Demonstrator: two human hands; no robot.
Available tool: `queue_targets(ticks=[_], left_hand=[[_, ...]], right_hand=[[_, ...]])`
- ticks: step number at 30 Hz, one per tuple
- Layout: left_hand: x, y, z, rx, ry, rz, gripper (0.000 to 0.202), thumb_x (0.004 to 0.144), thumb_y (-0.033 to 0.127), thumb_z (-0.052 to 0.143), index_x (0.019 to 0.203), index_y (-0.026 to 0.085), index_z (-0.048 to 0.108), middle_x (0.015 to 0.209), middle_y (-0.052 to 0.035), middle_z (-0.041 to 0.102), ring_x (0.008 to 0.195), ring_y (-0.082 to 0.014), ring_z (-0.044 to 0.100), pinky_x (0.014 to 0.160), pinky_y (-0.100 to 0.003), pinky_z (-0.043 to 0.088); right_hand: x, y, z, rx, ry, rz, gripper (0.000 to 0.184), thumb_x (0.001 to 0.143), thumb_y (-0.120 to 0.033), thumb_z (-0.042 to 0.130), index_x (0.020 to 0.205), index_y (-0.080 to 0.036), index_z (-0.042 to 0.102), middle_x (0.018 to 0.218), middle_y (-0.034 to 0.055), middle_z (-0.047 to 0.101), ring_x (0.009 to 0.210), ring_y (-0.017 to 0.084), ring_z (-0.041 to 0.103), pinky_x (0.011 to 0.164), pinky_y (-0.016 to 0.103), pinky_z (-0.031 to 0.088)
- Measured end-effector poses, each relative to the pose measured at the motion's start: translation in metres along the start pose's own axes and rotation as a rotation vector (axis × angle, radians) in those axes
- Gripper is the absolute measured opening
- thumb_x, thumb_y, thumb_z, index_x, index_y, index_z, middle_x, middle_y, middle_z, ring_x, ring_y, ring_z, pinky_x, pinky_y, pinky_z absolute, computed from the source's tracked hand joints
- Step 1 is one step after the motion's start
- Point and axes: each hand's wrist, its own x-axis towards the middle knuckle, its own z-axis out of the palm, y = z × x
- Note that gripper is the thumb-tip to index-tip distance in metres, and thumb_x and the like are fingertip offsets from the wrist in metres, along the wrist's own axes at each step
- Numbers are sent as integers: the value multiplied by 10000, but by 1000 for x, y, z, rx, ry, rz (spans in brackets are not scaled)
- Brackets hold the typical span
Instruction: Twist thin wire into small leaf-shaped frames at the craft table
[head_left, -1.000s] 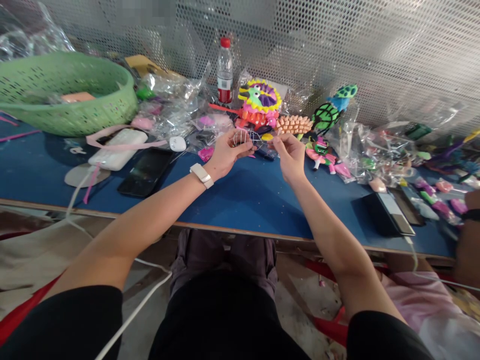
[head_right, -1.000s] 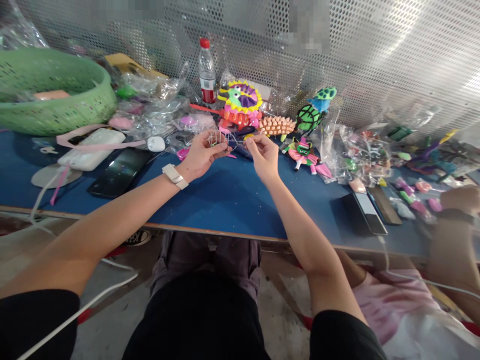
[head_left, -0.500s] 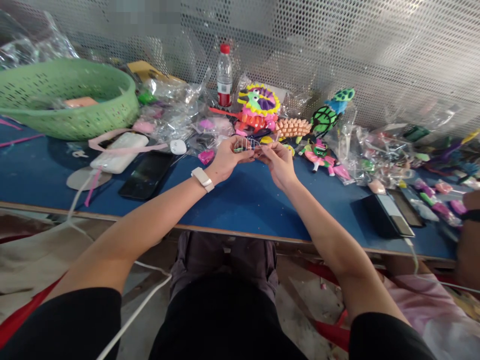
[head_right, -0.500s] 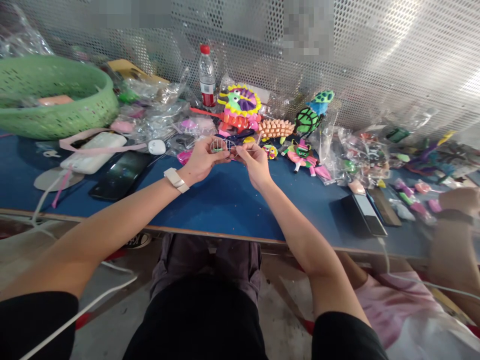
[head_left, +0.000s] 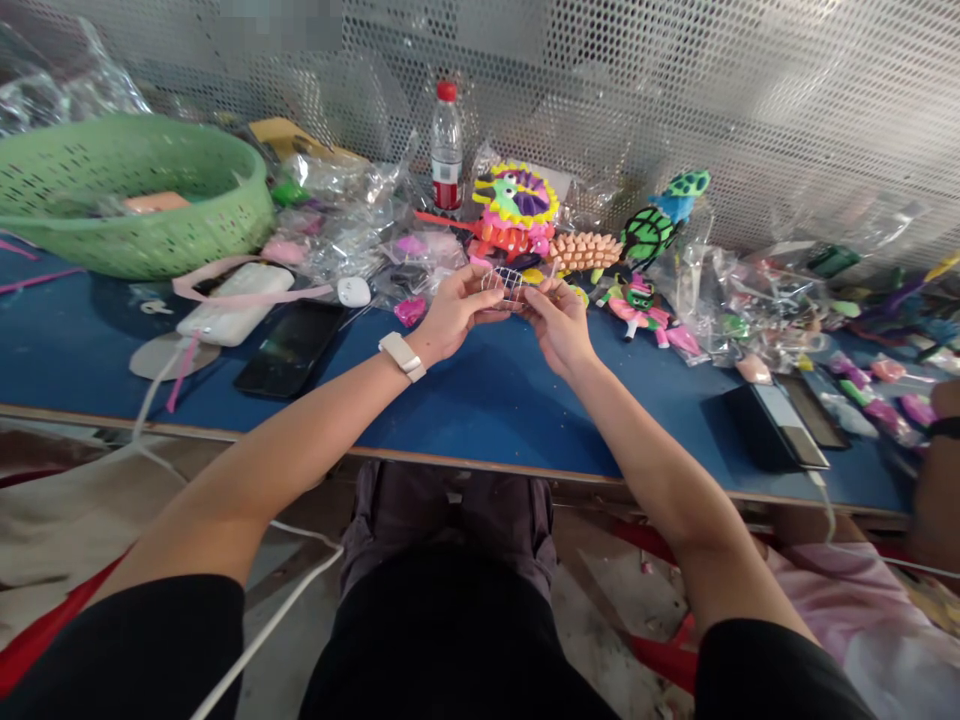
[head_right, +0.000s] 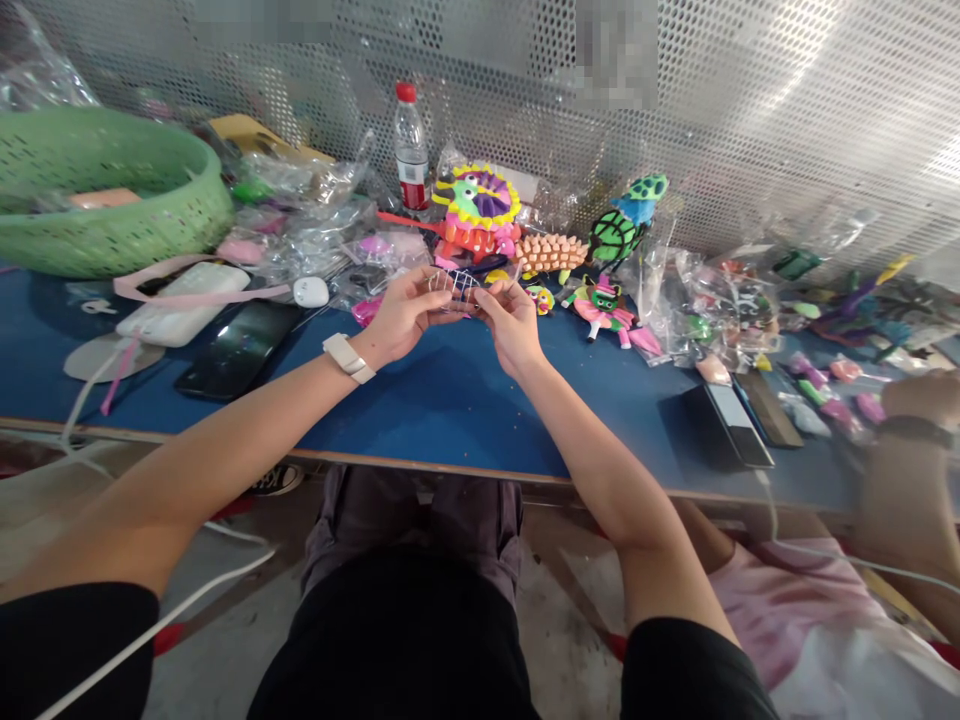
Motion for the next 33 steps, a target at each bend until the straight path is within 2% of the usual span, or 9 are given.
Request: queue_targets(ticks=[3,6,9,14,21,27,33], left_hand=[[0,2,1,21,14,32,391,784,219,1015,1041,215,721,1072,-44,805,1033,-268,861,1017,-504,751],[1,1,1,33,30,37,404,763,211,1028,1027,214,722,1052,-44,808,1031,-254,847,993,-480,760],[1,-1,1,49,45,27,425,757,231,1041,1032,217,718,1045,-38,797,1025,-250,839,982,-475,768],[1,-2,2,66,61,20,405,796,198,1015,1075,211,721,1087,-55,784,1059,-278,854,1017,-531,759],[2,-2,0,40,25,-6,444,793,162,1013,1116,213,713,1026,-28,795,914,-225,844,966,-490,769],[1,-1,0,14,11,-30,457,800,129,1013,1132,219,711,986,-17,792,902,-221,842,987,-492,762],[4,-3,-3,-13,-24,-69,485,820,122,998,1171,228,681,974,-1,790,890,-230,862,1009,-506,751]], right_hand=[[0,-5,-2,22,-12,6,628,809,-667,1030,915,-315,522,1003,-26,847,959,198,833,961,392,722],[-1,-6,-1,44,-46,12,642,777,-685,1048,959,-321,553,1029,-27,859,963,199,841,969,397,723],[-3,-4,1,30,-25,23,656,743,-671,1072,962,-323,561,1014,-33,851,986,205,845,966,391,718],[-2,-1,1,5,-47,12,607,814,-663,1027,989,-325,554,1023,-26,825,986,203,835,958,389,713],[-1,3,-1,21,-65,21,588,817,-633,1028,987,-326,555,1027,-31,827,962,201,827,959,393,715],[-1,5,-2,32,-93,14,573,833,-636,1015,997,-324,564,1024,-33,841,968,190,829,962,376,710],[-1,4,-3,40,-95,36,612,786,-634,1053,985,-324,564,1020,-36,843,972,199,827,954,384,707]])
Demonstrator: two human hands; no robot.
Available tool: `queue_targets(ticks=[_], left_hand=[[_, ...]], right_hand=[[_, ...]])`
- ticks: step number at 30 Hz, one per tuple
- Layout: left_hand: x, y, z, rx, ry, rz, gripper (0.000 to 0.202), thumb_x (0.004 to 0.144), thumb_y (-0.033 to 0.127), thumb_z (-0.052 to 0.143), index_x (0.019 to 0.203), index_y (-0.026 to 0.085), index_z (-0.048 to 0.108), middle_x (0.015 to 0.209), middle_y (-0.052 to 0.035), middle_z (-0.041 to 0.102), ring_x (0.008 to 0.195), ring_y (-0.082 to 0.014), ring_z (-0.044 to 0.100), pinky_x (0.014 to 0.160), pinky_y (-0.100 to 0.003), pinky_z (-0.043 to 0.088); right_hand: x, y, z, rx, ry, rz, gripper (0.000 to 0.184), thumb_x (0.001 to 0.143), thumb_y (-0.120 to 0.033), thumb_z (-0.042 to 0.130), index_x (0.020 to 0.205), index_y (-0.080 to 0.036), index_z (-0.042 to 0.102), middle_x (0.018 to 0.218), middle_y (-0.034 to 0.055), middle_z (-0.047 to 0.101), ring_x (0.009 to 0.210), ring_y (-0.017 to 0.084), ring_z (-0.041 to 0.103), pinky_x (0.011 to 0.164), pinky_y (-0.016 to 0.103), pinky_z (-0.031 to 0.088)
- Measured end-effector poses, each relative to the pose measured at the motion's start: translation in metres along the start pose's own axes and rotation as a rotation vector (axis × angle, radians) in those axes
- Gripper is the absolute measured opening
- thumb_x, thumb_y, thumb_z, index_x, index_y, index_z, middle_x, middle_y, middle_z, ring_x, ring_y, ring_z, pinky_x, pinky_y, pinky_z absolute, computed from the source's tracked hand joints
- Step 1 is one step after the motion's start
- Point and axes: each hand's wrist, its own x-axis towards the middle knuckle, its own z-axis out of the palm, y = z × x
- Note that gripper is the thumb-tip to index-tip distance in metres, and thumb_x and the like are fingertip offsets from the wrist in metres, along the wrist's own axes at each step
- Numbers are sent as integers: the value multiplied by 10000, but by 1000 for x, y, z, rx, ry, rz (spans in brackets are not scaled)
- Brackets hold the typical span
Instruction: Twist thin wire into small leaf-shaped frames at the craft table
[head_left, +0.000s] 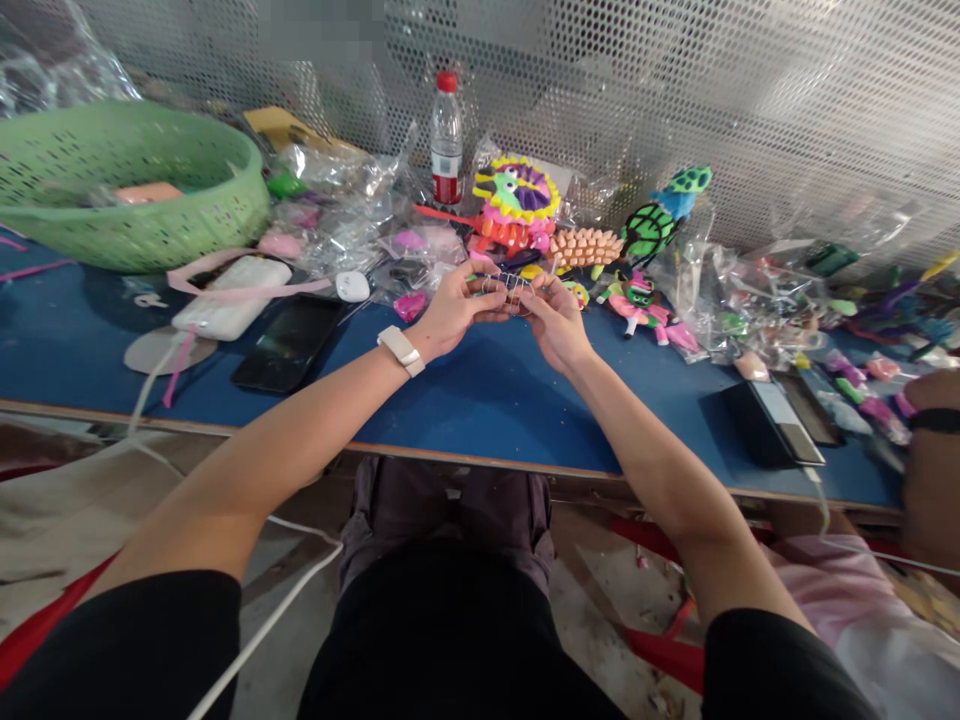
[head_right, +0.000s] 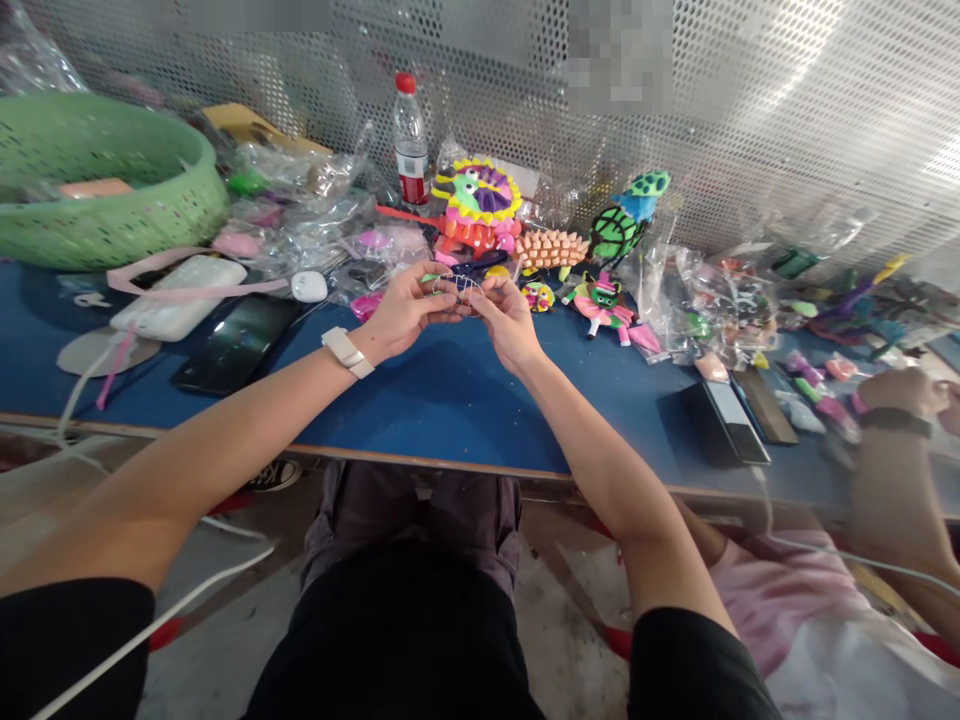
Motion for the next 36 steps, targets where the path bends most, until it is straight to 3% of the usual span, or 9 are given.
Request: queue_targets(ticks=[6,10,16,20,24,31,36], left_hand=[[0,-2,-1,1,-23,-8,502,837,133,995,1207,229,669,1030,-13,778,989,-272,877,1079,-568,720],[0,-3,1,22,-10,17,533,811,162,1040,1190,228,672,1041,-17,770,946,-265,868,1031,-562,738],[3,-9,1,66,20,86,554,778,216,1080,1143,223,663,1022,-7,750,941,-243,854,977,-510,762],[3,-11,2,101,4,122,530,788,231,1071,1131,224,668,1030,-8,766,873,-209,841,924,-470,776],[2,-11,3,140,17,164,538,774,277,1097,1111,230,680,1049,-27,795,904,-232,859,906,-451,776],[5,-6,-2,110,119,167,569,788,327,1107,1169,238,694,1000,-37,799,963,-304,896,925,-498,766],[4,-2,-1,84,151,140,510,789,260,1092,1113,217,699,984,-30,801,926,-286,897,955,-512,763]], right_hand=[[1,2,-5,51,-68,0,609,784,-629,1070,1022,-331,595,1035,-38,835,974,199,819,961,374,702],[0,4,-6,57,-71,0,597,813,-624,1061,1034,-329,591,1039,-28,842,982,206,831,962,383,716],[2,8,-4,14,13,-63,645,769,-650,1078,1020,-333,575,993,-37,856,946,214,874,953,392,749],[2,11,-3,-36,67,-116,682,730,-673,1088,1020,-330,576,896,-51,839,850,207,873,860,362,747],[2,12,-4,-63,78,-153,660,725,-696,1082,975,-315,605,858,-46,825,804,193,855,829,344,730],[12,-2,-19,-172,183,-251,569,746,-734,1050,842,-288,709,866,-21,810,777,164,778,804,333,697],[15,-9,-25,-177,178,-246,525,726,-673,1077,763,-288,723,801,-23,787,741,166,743,770,346,678]])
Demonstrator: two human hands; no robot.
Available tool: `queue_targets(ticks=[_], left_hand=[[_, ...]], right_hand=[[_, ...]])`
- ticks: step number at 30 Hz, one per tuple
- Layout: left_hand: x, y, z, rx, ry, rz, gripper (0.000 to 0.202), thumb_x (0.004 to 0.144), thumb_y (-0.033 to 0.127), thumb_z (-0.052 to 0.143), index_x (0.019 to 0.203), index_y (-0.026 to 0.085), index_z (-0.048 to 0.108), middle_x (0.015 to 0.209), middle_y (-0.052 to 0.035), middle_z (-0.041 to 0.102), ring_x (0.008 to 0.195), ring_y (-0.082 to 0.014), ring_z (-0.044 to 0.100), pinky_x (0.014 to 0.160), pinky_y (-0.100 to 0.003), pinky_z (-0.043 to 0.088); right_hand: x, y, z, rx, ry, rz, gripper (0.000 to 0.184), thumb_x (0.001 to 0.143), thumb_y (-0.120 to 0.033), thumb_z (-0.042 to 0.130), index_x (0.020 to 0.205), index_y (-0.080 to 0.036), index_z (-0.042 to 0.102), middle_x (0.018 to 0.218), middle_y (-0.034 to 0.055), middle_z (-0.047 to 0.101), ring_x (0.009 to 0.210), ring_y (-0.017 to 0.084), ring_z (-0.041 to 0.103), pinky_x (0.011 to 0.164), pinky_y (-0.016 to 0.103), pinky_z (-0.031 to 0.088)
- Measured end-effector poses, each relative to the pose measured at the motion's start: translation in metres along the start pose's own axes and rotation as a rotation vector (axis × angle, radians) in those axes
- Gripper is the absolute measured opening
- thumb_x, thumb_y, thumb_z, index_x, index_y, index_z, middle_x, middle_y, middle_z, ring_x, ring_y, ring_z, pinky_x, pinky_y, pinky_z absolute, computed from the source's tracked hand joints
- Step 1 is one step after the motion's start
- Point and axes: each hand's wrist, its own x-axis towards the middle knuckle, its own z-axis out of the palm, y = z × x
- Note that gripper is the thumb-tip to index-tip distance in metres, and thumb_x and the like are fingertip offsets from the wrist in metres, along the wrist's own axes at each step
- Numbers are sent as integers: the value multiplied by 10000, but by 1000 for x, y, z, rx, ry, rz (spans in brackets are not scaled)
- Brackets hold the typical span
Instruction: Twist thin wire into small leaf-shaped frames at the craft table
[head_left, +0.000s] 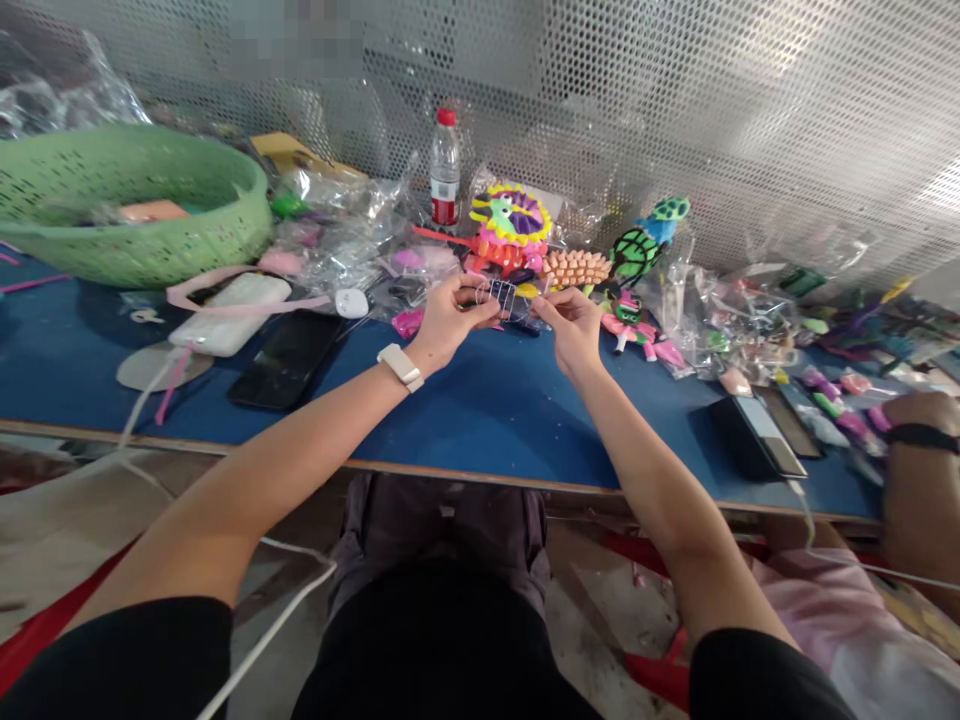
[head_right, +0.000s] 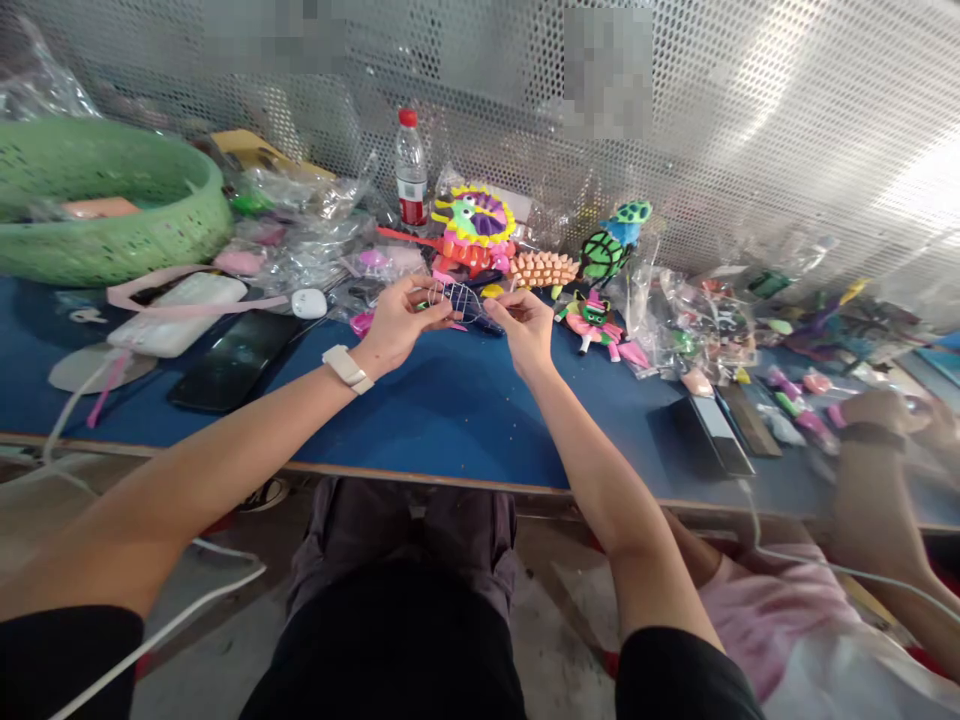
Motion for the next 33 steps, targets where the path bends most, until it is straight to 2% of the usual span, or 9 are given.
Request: queue_targets(ticks=[6,10,14,19,22,28,33], left_hand=[[-3,1,4,-101,65,-109,519,799,132,1050,1117,228,651,845,22,788,928,-262,897,982,-457,753],[-5,5,5,-110,81,-119,502,807,88,1023,1105,228,643,808,39,776,892,-249,894,989,-449,745],[-4,6,4,-86,74,-114,499,811,88,1018,1111,228,644,808,43,775,883,-250,893,993,-465,740],[-1,2,2,-48,41,-115,492,812,101,1019,1102,227,642,824,18,802,854,-251,890,890,-431,752],[0,-2,1,-36,33,-95,512,789,150,1051,1108,225,659,833,16,805,862,-248,888,875,-415,751],[1,-5,0,-10,-19,-25,389,820,364,1072,939,203,738,892,-16,814,920,-226,871,931,-412,738],[-1,-3,0,-18,-83,-7,518,724,545,1111,893,188,776,874,-23,783,871,-195,809,883,-383,727]], right_hand=[[-4,2,4,65,-19,119,501,685,-572,1093,701,-287,681,790,-27,786,752,181,750,806,389,699],[-7,-1,7,100,-17,138,473,666,-516,1104,681,-286,691,760,-36,773,737,170,742,784,366,698],[-9,-7,9,123,-49,136,505,639,-548,1122,669,-280,694,759,-39,767,709,154,740,739,338,694],[-9,-13,10,83,-111,88,538,650,-575,1121,665,-269,678,805,-29,766,675,133,719,630,303,661],[-10,-13,12,50,-125,67,541,682,-593,1102,677,-271,667,825,-23,761,673,136,717,593,299,653],[-12,-13,14,12,-55,-3,530,710,-655,1075,718,-278,703,851,-15,782,675,145,719,624,318,677],[-14,-14,15,43,-78,-1,579,719,-708,1068,748,-266,695,923,2,806,753,161,771,709,338,712]])
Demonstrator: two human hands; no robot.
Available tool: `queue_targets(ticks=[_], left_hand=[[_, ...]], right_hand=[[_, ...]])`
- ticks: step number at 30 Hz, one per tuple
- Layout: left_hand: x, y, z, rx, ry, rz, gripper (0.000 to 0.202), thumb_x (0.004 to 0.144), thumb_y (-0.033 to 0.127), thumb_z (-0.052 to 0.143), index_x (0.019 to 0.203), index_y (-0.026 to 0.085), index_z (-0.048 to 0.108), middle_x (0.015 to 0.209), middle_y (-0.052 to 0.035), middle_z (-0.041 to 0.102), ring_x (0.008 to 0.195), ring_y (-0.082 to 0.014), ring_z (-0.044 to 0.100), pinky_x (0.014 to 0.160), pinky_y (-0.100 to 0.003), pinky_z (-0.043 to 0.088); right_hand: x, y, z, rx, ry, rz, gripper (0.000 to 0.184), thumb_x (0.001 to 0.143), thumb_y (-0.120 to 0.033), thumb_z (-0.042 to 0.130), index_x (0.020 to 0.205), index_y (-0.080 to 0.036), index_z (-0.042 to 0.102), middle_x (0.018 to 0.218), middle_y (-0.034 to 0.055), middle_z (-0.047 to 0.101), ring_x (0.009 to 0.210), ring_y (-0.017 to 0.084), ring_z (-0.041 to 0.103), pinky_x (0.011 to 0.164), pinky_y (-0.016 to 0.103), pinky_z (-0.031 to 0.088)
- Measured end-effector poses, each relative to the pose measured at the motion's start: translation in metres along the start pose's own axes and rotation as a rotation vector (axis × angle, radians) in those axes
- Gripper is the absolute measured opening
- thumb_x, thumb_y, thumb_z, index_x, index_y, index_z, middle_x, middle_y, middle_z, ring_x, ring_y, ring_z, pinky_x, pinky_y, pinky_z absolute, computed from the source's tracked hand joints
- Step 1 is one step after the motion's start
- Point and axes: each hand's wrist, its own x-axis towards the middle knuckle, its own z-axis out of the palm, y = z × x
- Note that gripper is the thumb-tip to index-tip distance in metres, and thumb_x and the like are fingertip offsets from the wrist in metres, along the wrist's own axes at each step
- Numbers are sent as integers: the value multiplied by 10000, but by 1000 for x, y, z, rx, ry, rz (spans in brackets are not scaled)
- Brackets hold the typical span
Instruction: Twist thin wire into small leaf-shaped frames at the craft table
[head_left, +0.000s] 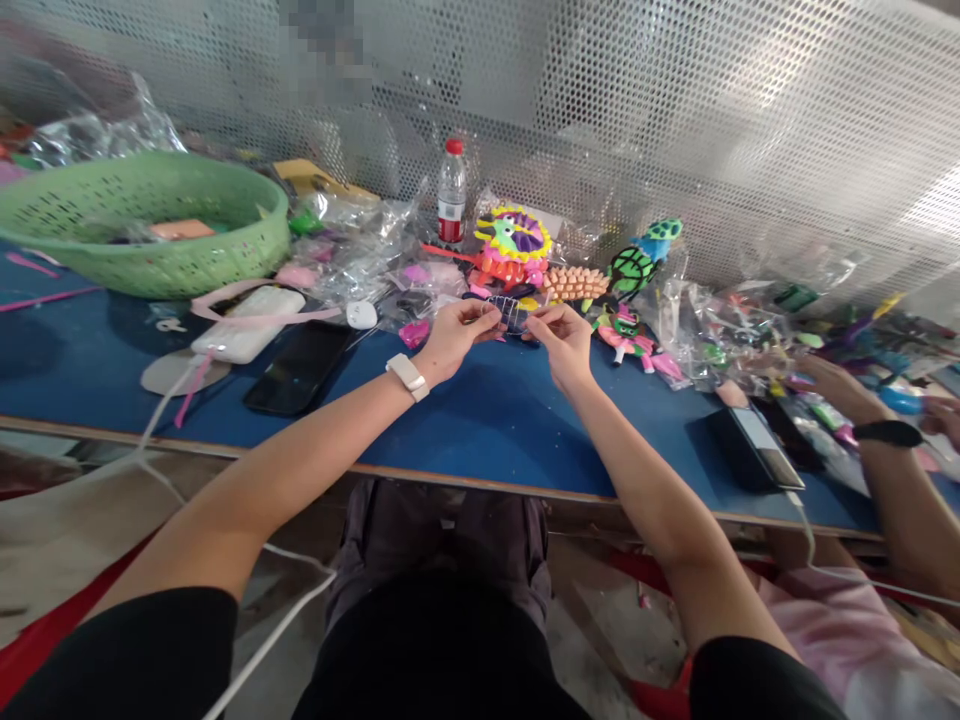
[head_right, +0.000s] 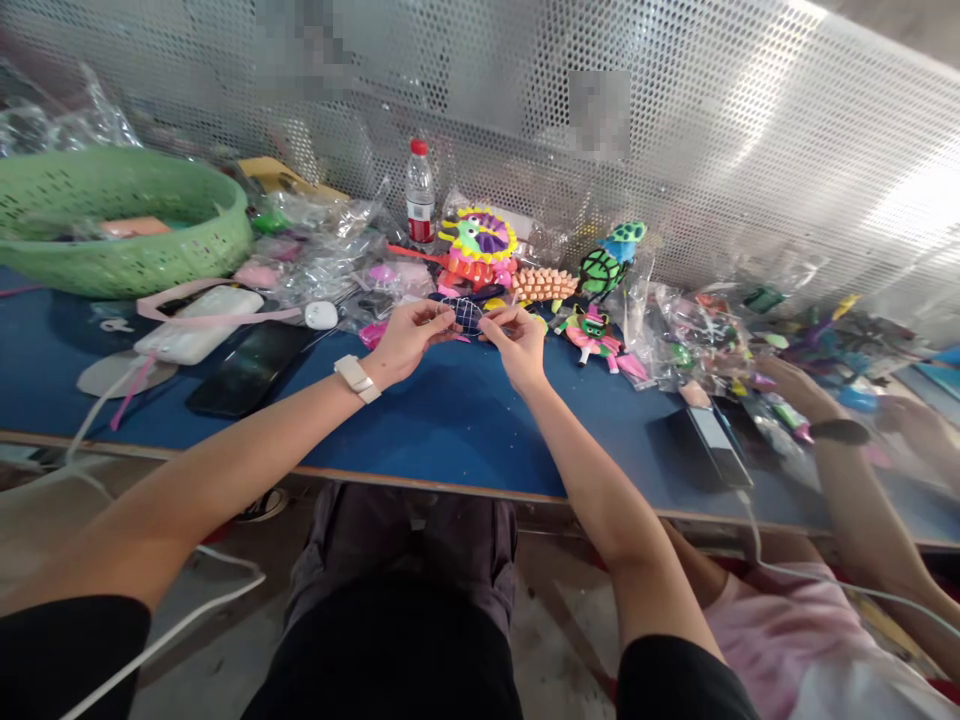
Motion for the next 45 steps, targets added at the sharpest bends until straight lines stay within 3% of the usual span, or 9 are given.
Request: queue_targets(ticks=[6,13,17,21,25,30,35,41,45], left_hand=[[-1,4,4,120,26,75,525,770,604,1082,892,203,766,849,-12,741,827,-184,730,818,-387,715],[-5,3,7,195,-40,132,523,774,657,1051,883,206,810,828,-34,779,764,-191,737,761,-360,683],[-8,3,9,228,-66,138,509,795,663,1030,874,208,817,843,-46,803,777,-207,756,765,-363,683],[-7,4,9,219,-58,154,507,829,674,1002,912,207,821,867,-50,801,803,-219,761,780,-389,694],[-5,5,6,196,31,178,511,852,681,998,909,212,804,858,-58,787,832,-233,774,776,-398,701],[0,6,1,188,106,160,470,881,625,1013,885,212,790,854,-64,781,873,-255,811,899,-463,723],[2,4,-1,153,130,176,454,846,573,1055,973,199,831,905,-65,812,907,-262,845,951,-503,736],[1,4,0,140,127,200,463,737,505,1120,914,200,819,952,-51,835,903,-246,846,901,-466,759],[1,5,0,157,160,168,395,762,432,1099,910,197,818,906,-46,814,880,-238,841,882,-451,763]], right_hand=[[-3,4,4,33,-30,86,629,676,-678,1093,764,-270,623,947,4,822,857,184,809,802,365,730],[-6,17,11,112,5,128,768,637,-617,1107,811,-306,426,842,-44,793,792,177,792,848,379,735],[-10,21,16,91,57,148,772,665,-597,1084,872,-322,393,846,-54,792,781,192,795,851,399,737],[-8,19,13,91,89,123,716,699,-602,1067,869,-312,435,860,-52,792,810,186,801,835,364,716],[-1,12,3,69,97,62,625,775,-716,1009,846,-306,543,888,-27,794,849,204,815,820,379,718],[5,6,-6,-57,155,-65,601,745,-768,1023,813,-302,650,906,-1,806,795,195,761,796,389,697],[8,10,-7,-87,144,-105,597,792,-785,978,781,-303,625,888,1,777,804,204,750,812,414,683],[9,9,-9,-47,145,-124,571,770,-699,1018,736,-291,620,926,8,780,881,207,745,894,421,662],[7,4,-7,-71,90,-101,559,759,-653,1036,704,-287,618,964,17,805,953,234,765,944,458,673]])
